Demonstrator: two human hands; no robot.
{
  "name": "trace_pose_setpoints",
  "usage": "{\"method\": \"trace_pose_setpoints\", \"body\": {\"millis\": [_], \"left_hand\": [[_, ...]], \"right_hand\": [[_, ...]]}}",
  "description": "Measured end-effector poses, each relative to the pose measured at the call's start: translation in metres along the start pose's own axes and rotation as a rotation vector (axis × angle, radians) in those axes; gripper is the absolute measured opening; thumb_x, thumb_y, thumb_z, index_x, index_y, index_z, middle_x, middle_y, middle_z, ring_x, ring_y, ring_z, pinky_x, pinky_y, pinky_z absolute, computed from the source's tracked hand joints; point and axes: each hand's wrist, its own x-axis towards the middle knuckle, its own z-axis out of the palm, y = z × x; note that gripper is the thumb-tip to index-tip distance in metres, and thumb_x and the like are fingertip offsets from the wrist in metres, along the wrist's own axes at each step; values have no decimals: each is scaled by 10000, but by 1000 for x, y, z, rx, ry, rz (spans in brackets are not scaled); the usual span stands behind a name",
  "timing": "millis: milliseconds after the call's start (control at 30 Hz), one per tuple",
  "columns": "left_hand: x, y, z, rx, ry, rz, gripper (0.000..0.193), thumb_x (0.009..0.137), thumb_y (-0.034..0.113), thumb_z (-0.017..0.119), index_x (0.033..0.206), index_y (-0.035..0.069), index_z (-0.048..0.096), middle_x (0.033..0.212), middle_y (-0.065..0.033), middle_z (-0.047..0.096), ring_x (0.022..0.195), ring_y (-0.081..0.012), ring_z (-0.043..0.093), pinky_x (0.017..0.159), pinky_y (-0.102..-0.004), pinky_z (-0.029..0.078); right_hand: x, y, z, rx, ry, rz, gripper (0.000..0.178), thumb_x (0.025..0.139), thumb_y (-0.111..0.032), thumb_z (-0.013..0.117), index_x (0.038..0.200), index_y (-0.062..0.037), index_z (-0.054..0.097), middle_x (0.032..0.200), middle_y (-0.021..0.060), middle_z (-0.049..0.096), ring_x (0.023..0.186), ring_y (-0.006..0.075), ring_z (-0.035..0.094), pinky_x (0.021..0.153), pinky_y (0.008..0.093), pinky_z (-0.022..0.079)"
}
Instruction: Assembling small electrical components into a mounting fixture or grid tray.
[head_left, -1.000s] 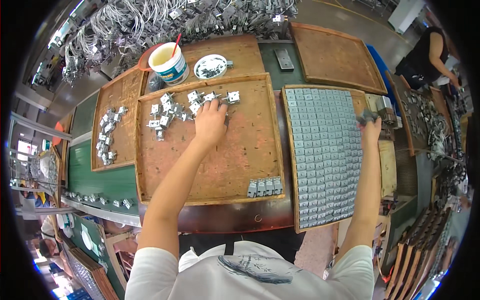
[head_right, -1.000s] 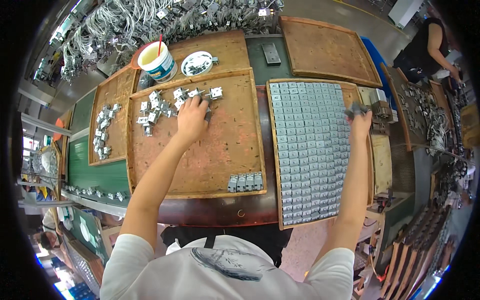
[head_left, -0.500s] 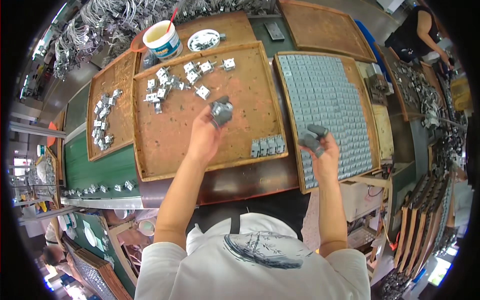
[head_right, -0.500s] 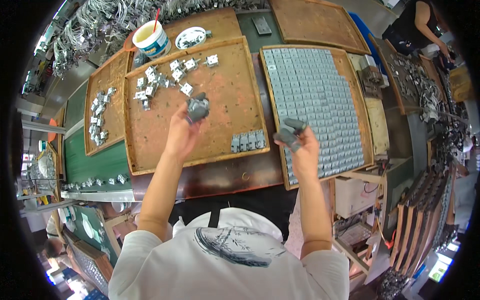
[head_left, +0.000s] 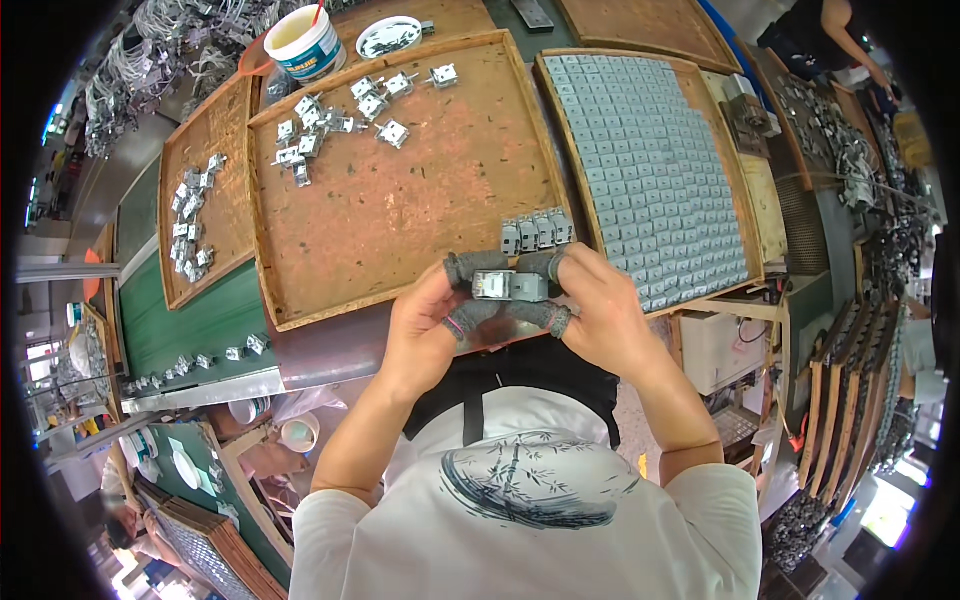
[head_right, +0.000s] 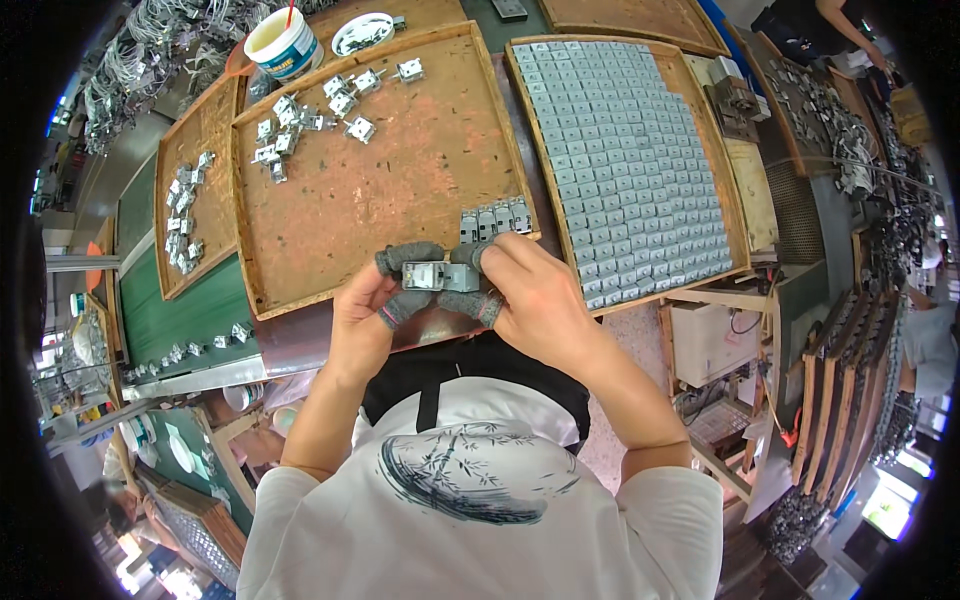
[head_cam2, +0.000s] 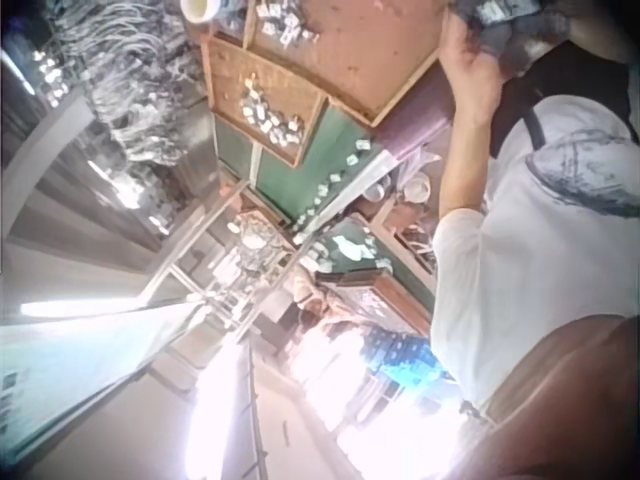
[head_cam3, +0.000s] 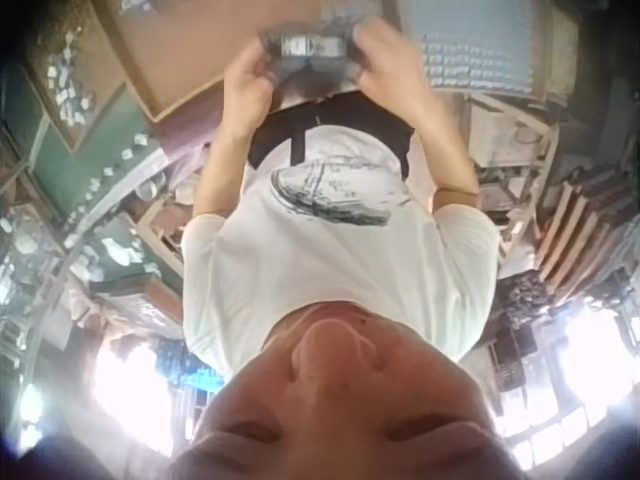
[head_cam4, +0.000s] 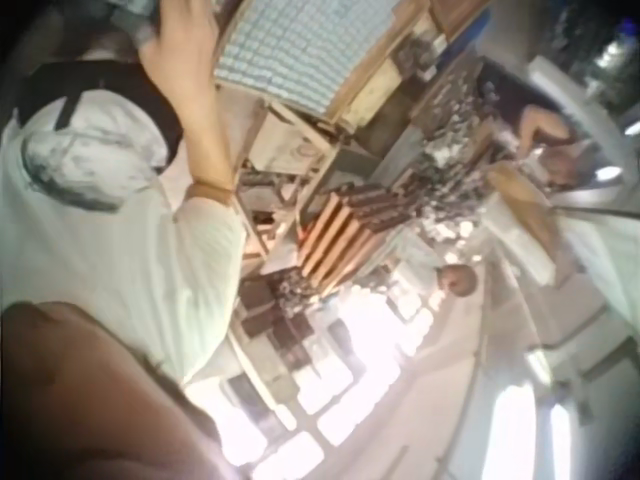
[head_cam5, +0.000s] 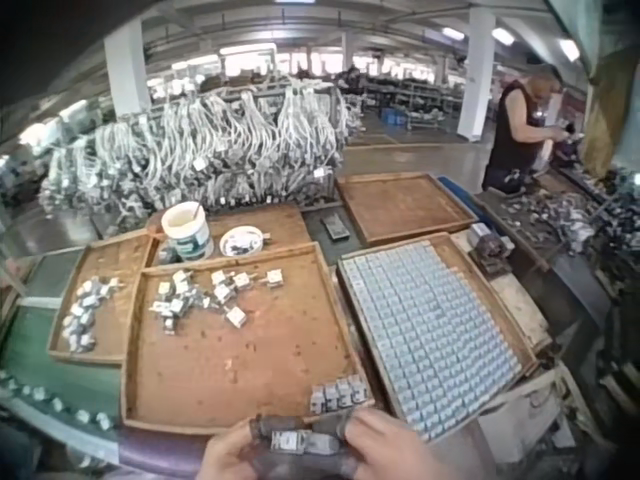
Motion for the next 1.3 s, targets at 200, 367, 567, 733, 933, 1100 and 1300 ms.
{"method": "trace_pose_setpoints", "body": {"millis": [200, 367, 567, 733, 933, 1100, 1300], "left_hand": [[2, -25, 16, 442, 58, 191, 478, 813, -106, 572, 1277, 8, 549, 1143, -108, 549, 1032, -220, 576, 877, -307, 485], [7, -33, 31, 891, 124, 406, 624, 671, -19, 681, 1262, -38, 480, 1095, -248, 458, 976, -416, 484, 823, -433, 466], [24, -41, 17, 740, -12, 451, 668, 632, 80, 778, 1247, -13, 536, 1142, -220, 561, 1030, -409, 548, 885, -431, 471], [34, -36, 19, 841, -119, 600, 677, 647, 157, 797, 1267, 5, 573, 1140, -189, 615, 1000, -370, 604, 874, -416, 490], [44, -38, 9, 897, -197, 613, 635, 664, 211, 796, 1237, 19, 601, 1101, -180, 604, 953, -380, 584, 844, -425, 489], [73, -40, -13, 1031, 78, 316, 551, 647, 30, 756, 1180, 32, 616, 1107, -153, 450, 1015, -334, 516, 875, -387, 448], [100, -80, -67, 482, 33, -131, 564, 682, -119, 650, 1225, 29, 609, 1033, -59, 465, 929, -156, 548, 778, -267, 480]], "right_hand": [[-7, 9, 17, -214, 53, -91, 259, 676, -33, 746, 891, 1, 605, 856, 118, 559, 767, 349, 602, 642, 416, 500], [-14, 9, 27, -145, 130, 16, 250, 712, -33, 738, 926, -11, 611, 885, 140, 575, 797, 369, 603, 672, 431, 498], [-8, 20, 11, 251, -175, 296, 395, 745, -249, 762, 988, 5, 581, 959, 206, 604, 880, 382, 611, 711, 423, 500], [-11, 32, 12, 335, -316, 376, 395, 740, -348, 761, 896, -2, 652, 811, 191, 663, 767, 388, 646, 672, 428, 505], [-11, 54, 10, 314, -393, 288, 359, 714, -290, 791, 846, 10, 643, 767, 189, 644, 679, 346, 626, 653, 379, 499], [18, 150, -52, 133, 20, 522, 259, 813, -275, 728, 876, -30, 672, 677, 132, 630, 695, 191, 628, 636, 331, 484], [37, 346, -149, -232, 626, 738, 251, 822, -116, 610, 1036, -6, 683, 813, 76, 688, 756, 195, 634, 703, 320, 490]]}}
